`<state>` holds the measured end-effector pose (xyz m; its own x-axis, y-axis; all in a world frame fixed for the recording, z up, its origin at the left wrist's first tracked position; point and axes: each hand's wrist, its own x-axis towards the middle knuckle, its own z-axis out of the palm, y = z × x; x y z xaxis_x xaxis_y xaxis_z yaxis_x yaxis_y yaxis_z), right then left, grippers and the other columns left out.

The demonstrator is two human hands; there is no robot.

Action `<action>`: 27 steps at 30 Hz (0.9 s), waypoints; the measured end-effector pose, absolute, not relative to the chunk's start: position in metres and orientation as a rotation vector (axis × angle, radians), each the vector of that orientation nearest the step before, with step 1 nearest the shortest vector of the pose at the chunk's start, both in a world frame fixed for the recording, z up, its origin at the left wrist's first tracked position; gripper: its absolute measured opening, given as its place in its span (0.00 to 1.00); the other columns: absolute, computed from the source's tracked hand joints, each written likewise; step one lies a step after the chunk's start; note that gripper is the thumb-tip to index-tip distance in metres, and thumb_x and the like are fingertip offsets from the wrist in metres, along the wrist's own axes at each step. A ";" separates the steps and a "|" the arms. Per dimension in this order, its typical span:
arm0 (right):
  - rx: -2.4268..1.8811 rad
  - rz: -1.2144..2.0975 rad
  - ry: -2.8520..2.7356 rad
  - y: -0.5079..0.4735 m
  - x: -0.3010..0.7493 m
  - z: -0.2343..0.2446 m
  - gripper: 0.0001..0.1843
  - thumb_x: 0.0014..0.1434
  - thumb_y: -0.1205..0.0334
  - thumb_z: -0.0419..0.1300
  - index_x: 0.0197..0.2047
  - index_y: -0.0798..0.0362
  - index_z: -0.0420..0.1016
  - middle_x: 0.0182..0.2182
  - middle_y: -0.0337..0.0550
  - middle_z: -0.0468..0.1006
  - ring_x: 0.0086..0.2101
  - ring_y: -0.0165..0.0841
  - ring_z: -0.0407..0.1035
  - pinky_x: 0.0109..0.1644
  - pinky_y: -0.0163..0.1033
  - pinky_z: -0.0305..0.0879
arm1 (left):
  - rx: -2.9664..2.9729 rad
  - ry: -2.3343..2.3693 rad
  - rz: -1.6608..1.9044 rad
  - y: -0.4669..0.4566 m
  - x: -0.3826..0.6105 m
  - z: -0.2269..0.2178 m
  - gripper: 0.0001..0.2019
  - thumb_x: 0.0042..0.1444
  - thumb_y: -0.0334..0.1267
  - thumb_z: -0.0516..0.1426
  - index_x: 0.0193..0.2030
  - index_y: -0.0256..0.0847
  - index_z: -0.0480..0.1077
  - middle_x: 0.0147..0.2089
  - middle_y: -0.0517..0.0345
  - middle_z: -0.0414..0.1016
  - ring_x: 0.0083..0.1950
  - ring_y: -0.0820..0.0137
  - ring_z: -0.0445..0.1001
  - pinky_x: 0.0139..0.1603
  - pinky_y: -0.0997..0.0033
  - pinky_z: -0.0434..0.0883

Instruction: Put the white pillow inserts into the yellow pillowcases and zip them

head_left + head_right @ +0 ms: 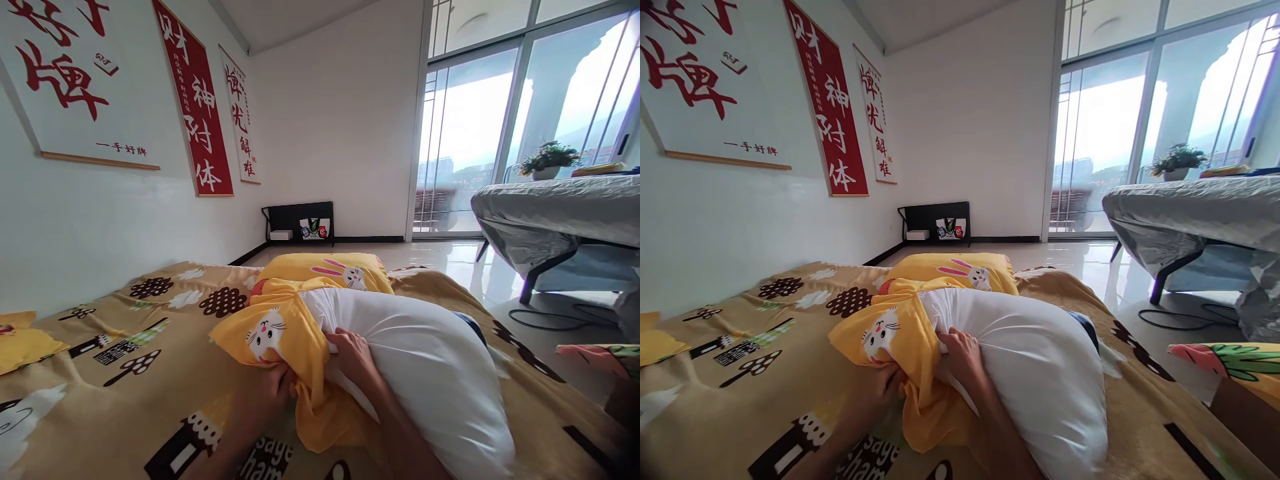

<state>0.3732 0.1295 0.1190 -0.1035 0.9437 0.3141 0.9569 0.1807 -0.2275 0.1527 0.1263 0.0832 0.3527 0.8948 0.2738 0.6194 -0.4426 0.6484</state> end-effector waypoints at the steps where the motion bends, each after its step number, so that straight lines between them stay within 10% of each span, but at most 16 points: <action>1: -1.800 -0.043 -2.030 0.126 0.371 0.123 0.27 0.50 0.75 0.50 0.47 0.42 0.78 0.36 0.40 0.76 0.36 0.33 0.71 0.34 0.35 0.52 | 2.175 1.287 0.861 0.120 0.162 0.094 0.20 0.62 0.48 0.43 0.36 0.40 0.71 0.38 0.50 0.76 0.39 0.63 0.72 0.44 0.66 0.67; 6: -1.785 -0.016 -1.811 0.115 0.351 0.129 0.34 0.51 0.75 0.50 0.56 0.36 0.72 0.37 0.38 0.75 0.35 0.31 0.71 0.35 0.34 0.54 | 2.132 1.083 0.898 0.112 0.193 0.103 0.15 0.59 0.40 0.45 0.37 0.40 0.71 0.42 0.50 0.77 0.45 0.62 0.71 0.49 0.67 0.67; 12: -1.820 -0.050 -1.864 0.129 0.346 0.114 0.18 0.56 0.71 0.50 0.39 0.46 0.79 0.34 0.41 0.75 0.33 0.30 0.70 0.30 0.35 0.49 | 2.295 0.967 0.647 0.102 0.174 0.066 0.19 0.64 0.43 0.42 0.30 0.38 0.68 0.35 0.53 0.75 0.35 0.69 0.68 0.38 0.73 0.64; 16: -1.804 -0.005 -1.848 0.133 0.362 0.118 0.30 0.50 0.75 0.51 0.51 0.38 0.76 0.36 0.38 0.76 0.35 0.30 0.71 0.32 0.34 0.50 | 2.456 1.219 0.403 0.090 0.141 0.065 0.18 0.64 0.45 0.44 0.29 0.41 0.68 0.31 0.55 0.74 0.32 0.68 0.69 0.33 0.72 0.60; 27: -1.699 0.020 -1.966 0.124 0.370 0.130 0.34 0.47 0.76 0.49 0.52 0.37 0.75 0.37 0.38 0.76 0.36 0.33 0.71 0.35 0.35 0.51 | 2.691 1.949 0.942 0.140 0.141 0.080 0.17 0.64 0.47 0.46 0.44 0.37 0.70 0.44 0.44 0.73 0.47 0.57 0.72 0.42 0.64 0.68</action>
<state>0.3699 0.1240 0.1296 -0.0622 0.9222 0.3817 0.9142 0.2061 -0.3490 0.1411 0.1400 0.0804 0.2332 0.7743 0.5883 0.9419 -0.3302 0.0612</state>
